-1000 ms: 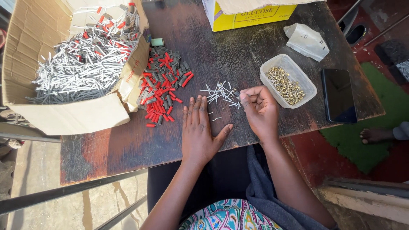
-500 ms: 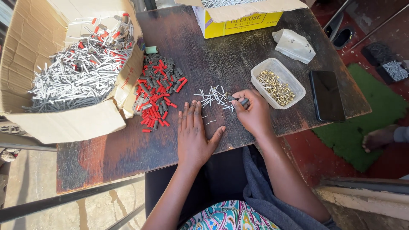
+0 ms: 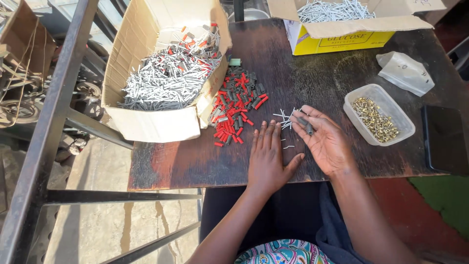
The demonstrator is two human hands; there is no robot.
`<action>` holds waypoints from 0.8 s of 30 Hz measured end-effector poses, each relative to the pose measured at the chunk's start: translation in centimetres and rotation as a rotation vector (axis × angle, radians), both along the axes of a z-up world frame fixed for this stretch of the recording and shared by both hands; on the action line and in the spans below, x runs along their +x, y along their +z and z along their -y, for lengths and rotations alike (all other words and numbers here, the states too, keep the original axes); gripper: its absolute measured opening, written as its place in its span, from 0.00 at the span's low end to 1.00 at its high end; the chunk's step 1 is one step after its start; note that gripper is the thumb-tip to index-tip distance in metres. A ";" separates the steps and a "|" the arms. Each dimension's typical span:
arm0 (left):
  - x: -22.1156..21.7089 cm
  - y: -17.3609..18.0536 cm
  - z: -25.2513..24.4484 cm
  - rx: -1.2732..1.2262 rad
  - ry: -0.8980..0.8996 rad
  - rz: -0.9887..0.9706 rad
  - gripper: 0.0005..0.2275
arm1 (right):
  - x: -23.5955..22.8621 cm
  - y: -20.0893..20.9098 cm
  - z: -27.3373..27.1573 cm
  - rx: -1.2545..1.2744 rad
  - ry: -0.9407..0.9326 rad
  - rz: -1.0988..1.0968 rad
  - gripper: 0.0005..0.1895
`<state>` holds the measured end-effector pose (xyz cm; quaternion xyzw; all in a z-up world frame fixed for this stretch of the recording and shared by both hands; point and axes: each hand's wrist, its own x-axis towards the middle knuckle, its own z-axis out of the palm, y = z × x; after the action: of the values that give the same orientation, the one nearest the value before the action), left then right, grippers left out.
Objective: The person sorts small metal fasteners and red plastic sleeves on a wooden table. They pick up the fasteners, separate them, and place them into a cardboard box. The person also handles a plastic container with brass-colored items.
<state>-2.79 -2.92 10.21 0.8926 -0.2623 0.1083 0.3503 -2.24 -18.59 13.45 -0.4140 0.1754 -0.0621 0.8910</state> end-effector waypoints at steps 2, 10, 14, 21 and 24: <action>0.2 -0.4 -0.1 0.014 -0.005 0.003 0.39 | 2.5 -2.2 -1.6 -0.001 0.047 0.030 0.22; 0.1 -0.2 -0.3 0.019 -0.033 -0.047 0.39 | 3.5 -0.9 -2.7 -0.456 0.047 0.340 0.32; 0.3 0.3 -0.1 -0.020 -0.018 -0.036 0.39 | 0.5 -1.8 2.2 -0.977 -0.191 0.274 0.16; 0.3 -0.4 0.0 -0.071 0.021 -0.005 0.40 | -3.4 -5.3 5.0 -1.394 -0.236 0.184 0.13; -0.2 0.5 -0.5 -0.183 0.016 -0.028 0.37 | -3.2 -3.7 3.5 -1.463 -0.133 0.265 0.13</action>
<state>-2.96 -2.45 10.70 0.8604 -0.2391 0.1223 0.4331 -5.40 -22.04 9.78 -0.8789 0.0051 -0.2662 0.3958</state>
